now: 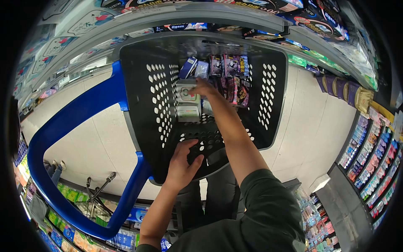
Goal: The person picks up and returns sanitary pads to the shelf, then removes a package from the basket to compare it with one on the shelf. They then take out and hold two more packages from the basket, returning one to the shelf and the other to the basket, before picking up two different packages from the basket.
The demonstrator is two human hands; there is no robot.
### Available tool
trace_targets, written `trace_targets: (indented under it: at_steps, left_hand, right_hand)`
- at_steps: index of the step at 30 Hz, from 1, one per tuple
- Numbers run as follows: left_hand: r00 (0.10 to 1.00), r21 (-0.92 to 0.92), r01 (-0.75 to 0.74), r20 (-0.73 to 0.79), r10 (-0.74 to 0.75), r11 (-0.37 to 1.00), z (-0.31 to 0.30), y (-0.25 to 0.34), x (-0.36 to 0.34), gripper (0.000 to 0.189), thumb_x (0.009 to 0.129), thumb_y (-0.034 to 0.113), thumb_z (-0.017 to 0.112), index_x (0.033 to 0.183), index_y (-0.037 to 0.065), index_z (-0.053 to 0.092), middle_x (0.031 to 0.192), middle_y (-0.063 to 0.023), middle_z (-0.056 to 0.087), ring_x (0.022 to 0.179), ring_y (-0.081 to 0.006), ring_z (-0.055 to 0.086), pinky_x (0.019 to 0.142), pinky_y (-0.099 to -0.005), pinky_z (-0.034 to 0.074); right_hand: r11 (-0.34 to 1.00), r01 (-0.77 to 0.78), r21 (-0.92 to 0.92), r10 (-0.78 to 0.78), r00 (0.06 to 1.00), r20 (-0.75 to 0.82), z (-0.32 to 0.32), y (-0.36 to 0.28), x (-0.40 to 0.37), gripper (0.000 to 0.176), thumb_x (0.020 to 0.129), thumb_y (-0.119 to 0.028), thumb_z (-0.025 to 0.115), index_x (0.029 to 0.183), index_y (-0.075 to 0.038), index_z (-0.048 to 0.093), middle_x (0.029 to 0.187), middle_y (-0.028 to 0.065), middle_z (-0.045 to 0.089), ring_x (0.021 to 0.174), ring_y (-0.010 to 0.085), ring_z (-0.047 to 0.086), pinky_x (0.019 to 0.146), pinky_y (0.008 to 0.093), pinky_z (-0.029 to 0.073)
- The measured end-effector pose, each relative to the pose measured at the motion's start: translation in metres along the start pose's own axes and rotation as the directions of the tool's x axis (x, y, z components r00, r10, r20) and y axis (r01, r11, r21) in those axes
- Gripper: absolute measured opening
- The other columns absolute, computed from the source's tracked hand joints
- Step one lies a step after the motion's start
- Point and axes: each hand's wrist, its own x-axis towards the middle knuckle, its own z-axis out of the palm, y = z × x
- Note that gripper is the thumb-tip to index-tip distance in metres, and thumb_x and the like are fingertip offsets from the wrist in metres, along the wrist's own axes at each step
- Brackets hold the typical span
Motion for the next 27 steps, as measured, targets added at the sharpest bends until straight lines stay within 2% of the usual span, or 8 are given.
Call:
trace_targets:
  at_steps: [2, 5, 12, 18, 20, 21, 23, 27]
  left_hand:
    - [1.0, -0.001, -0.006, 0.006, 0.006, 1.0, -0.001, 0.001, 0.001, 0.044, 0.083, 0.015, 0.069, 0.122, 0.004, 0.052, 0.12, -0.0157, 0.056, 0.109, -0.0334, 0.057, 0.089, -0.0376, 0.049]
    - [1.0, -0.013, -0.012, 0.007, 0.012, 1.0, -0.001, 0.0, 0.002, 0.044, 0.083, 0.015, 0.069, 0.122, 0.004, 0.052, 0.12, -0.0156, 0.056, 0.109, -0.033, 0.057, 0.089, -0.0375, 0.049]
    - [1.0, -0.034, 0.025, 0.006, -0.025, 0.999, 0.0, -0.002, 0.004, 0.044, 0.083, 0.016, 0.069, 0.122, 0.004, 0.052, 0.12, -0.016, 0.056, 0.108, -0.0328, 0.057, 0.089, -0.0374, 0.049]
    - [0.999, -0.042, 0.052, -0.01, -0.053, 0.998, 0.002, -0.008, 0.007, 0.046, 0.082, 0.015, 0.069, 0.123, 0.002, 0.051, 0.122, -0.0173, 0.055, 0.11, -0.0349, 0.055, 0.092, -0.0382, 0.046]
    - [0.987, -0.039, 0.053, -0.152, -0.059, 0.998, 0.003, -0.014, 0.007, 0.054, 0.081, 0.014, 0.071, 0.127, 0.001, 0.046, 0.127, -0.0194, 0.05, 0.116, -0.034, 0.051, 0.095, -0.0386, 0.043]
    - [0.987, -0.044, 0.049, -0.153, -0.056, 0.998, 0.002, -0.015, 0.007, 0.054, 0.081, 0.014, 0.071, 0.127, 0.001, 0.046, 0.127, -0.0194, 0.05, 0.116, -0.034, 0.051, 0.095, -0.0386, 0.043]
    - [0.938, -0.078, 0.13, -0.312, -0.148, 0.988, -0.001, -0.016, 0.008, 0.064, 0.08, 0.013, 0.072, 0.133, 0.0, 0.04, 0.131, -0.0208, 0.045, 0.121, -0.0332, 0.046, 0.097, -0.0392, 0.042]
    - [0.936, -0.119, 0.165, -0.294, -0.193, 0.979, -0.004, -0.014, 0.01, 0.085, 0.074, 0.021, 0.08, 0.138, -0.004, 0.031, 0.133, -0.0232, 0.043, 0.122, -0.0336, 0.045, 0.099, -0.0397, 0.039]
  right_hand:
    - [0.988, -0.042, 0.146, 0.037, 0.999, 0.04, -0.001, -0.006, 0.002, 0.101, 0.06, -0.043, 0.086, 0.136, 0.002, 0.038, 0.116, 0.0191, 0.06, 0.089, 0.0257, 0.066, 0.064, 0.0329, 0.056]
    - [0.939, -0.164, 0.302, 0.15, 0.986, 0.068, -0.013, -0.018, -0.007, 0.1, 0.061, -0.045, 0.085, 0.135, 0.002, 0.039, 0.111, 0.0168, 0.061, 0.076, 0.021, 0.064, 0.056, 0.029, 0.054]
    - [0.904, -0.172, 0.391, 0.077, 0.966, 0.246, -0.023, -0.002, -0.008, 0.102, 0.061, -0.047, 0.085, 0.137, 0.002, 0.037, 0.11, 0.0169, 0.06, 0.077, 0.0182, 0.063, 0.056, 0.0249, 0.053]
    - [0.959, -0.164, 0.23, 0.126, 0.977, 0.17, -0.034, -0.018, -0.032, 0.1, 0.063, -0.045, 0.085, 0.138, 0.001, 0.036, 0.111, 0.0172, 0.06, 0.084, 0.0192, 0.064, 0.067, 0.0286, 0.054]
    - [0.969, -0.076, 0.234, 0.04, 0.987, 0.156, -0.054, -0.027, -0.061, 0.093, 0.066, -0.04, 0.084, 0.137, 0.0, 0.038, 0.115, 0.0161, 0.059, 0.096, 0.0221, 0.062, 0.083, 0.0315, 0.051]
    - [0.97, -0.077, 0.229, 0.042, 0.987, 0.153, -0.064, -0.025, -0.077, 0.093, 0.066, -0.04, 0.084, 0.137, 0.0, 0.038, 0.115, 0.0161, 0.059, 0.096, 0.0221, 0.062, 0.083, 0.0315, 0.051]
    - [0.904, 0.141, 0.404, -0.274, 0.915, 0.295, -0.084, -0.017, -0.113, 0.088, 0.068, -0.034, 0.083, 0.135, 0.0, 0.039, 0.121, 0.0144, 0.055, 0.11, 0.022, 0.054, 0.095, 0.0313, 0.043]
    - [0.839, 0.097, 0.536, -0.424, 0.734, 0.53, -0.124, -0.041, -0.19, 0.095, 0.065, -0.032, 0.086, 0.137, 0.0, 0.034, 0.128, 0.0126, 0.049, 0.118, 0.02, 0.048, 0.101, 0.0332, 0.039]
